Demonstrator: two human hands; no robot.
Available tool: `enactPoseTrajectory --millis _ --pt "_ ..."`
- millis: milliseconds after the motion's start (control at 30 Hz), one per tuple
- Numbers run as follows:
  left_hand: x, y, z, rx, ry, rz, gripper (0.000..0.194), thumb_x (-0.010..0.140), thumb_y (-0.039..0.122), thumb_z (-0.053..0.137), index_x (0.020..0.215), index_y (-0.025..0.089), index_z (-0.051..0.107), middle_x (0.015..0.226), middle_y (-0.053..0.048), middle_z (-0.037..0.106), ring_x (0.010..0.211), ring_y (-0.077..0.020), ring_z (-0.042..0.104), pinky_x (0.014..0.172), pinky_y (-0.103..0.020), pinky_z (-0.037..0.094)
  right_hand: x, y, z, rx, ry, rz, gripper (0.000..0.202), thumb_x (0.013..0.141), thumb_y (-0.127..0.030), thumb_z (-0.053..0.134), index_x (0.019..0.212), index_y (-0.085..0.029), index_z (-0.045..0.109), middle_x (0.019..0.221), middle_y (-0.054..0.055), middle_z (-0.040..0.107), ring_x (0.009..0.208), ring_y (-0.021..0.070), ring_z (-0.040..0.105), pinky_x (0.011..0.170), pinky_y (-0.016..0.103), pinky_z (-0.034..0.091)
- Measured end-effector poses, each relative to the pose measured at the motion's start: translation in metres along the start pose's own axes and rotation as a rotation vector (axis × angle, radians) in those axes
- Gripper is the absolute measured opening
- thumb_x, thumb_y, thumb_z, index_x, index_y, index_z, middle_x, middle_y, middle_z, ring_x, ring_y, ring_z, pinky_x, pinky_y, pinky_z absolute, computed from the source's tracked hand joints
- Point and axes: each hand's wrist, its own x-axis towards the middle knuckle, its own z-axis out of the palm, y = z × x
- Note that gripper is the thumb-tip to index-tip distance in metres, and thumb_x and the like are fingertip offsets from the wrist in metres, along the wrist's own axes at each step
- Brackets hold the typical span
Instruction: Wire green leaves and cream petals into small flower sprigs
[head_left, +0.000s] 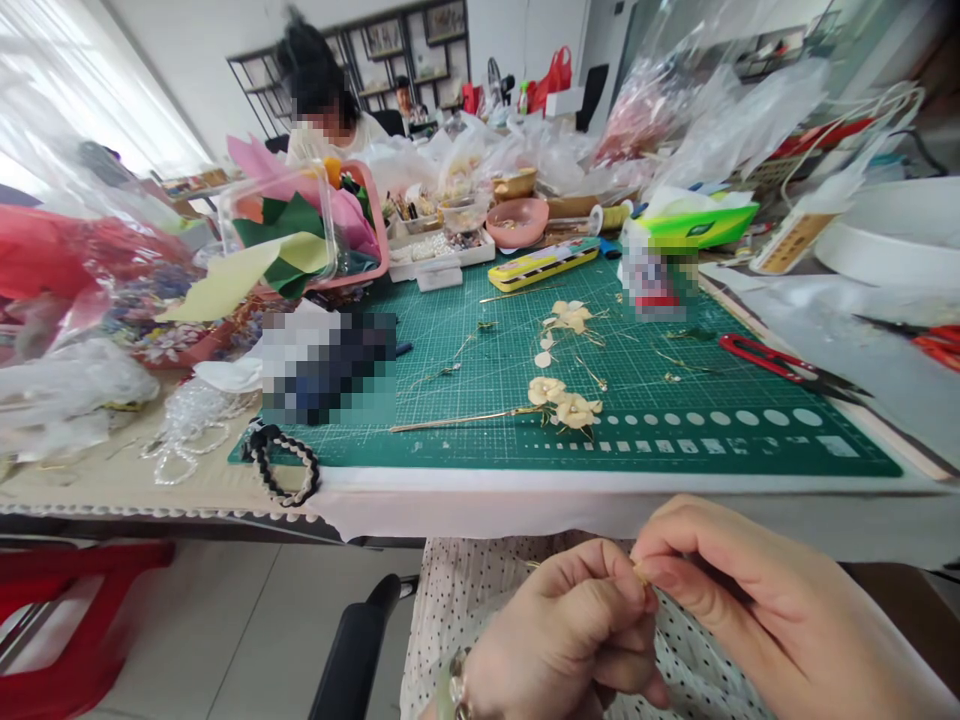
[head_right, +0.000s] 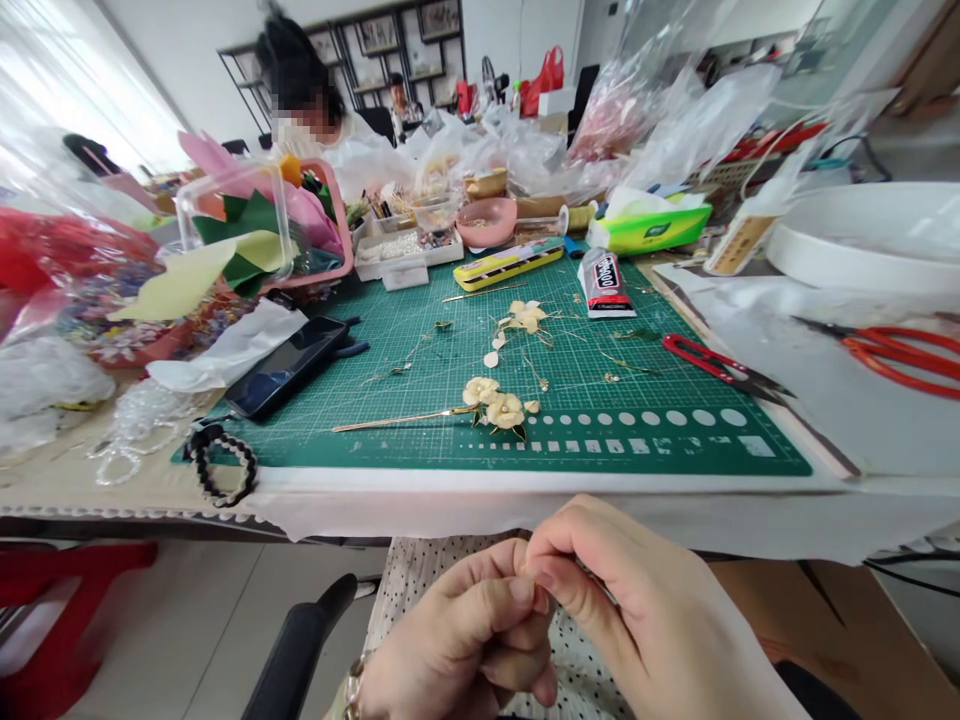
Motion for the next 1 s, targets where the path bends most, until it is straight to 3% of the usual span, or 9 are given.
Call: enactPoseTrajectory --millis 367,700,900,1000 --pt "0.0003 0.0016 0.0037 -0.040 0.015 -0.025 0.049 0.065 0.047 0.092 0.072 0.019 0.053 0.050 0.014 0.042 0.037 -0.0004 0.023 0.057 -0.018 0.048 0.0001 0.0015 -0.0056 -0.016 -0.063 0.020 0.020 0.104 -0.031 0.056 0.085 -0.030 0.063 0.073 -0.008 0.067 0.062 0.0102 0.067 0.056 0.015 0.055" --pt "0.0003 0.0013 0.0050 -0.151 -0.103 -0.020 0.043 0.072 0.036 0.088 0.071 0.020 0.048 0.049 0.015 0.033 0.037 -0.0005 0.016 0.058 -0.017 0.050 -0.0040 0.0040 -0.0050 0.128 -0.047 0.135 0.011 0.102 -0.036 0.060 0.104 -0.035 0.070 0.085 -0.007 0.077 0.072 0.0122 0.075 0.066 0.013 0.060" --pt "-0.0002 0.0012 0.0072 -0.114 -0.008 0.010 0.040 0.069 0.035 0.089 0.071 0.018 0.052 0.050 0.014 0.040 0.037 0.0000 0.020 0.057 -0.018 0.046 -0.0003 0.0003 -0.0039 0.151 -0.084 0.135 0.013 0.103 -0.038 0.059 0.099 -0.034 0.070 0.080 -0.007 0.075 0.067 0.0119 0.073 0.061 0.012 0.059" --pt "0.0000 0.0014 0.0074 -0.080 0.024 0.047 0.039 0.068 0.037 0.088 0.070 0.018 0.054 0.050 0.013 0.042 0.037 -0.0002 0.022 0.055 -0.019 0.045 0.0018 0.0011 -0.0059 0.136 -0.067 0.066 0.010 0.102 -0.038 0.060 0.099 -0.036 0.069 0.082 -0.007 0.074 0.070 0.0115 0.072 0.063 0.013 0.059"
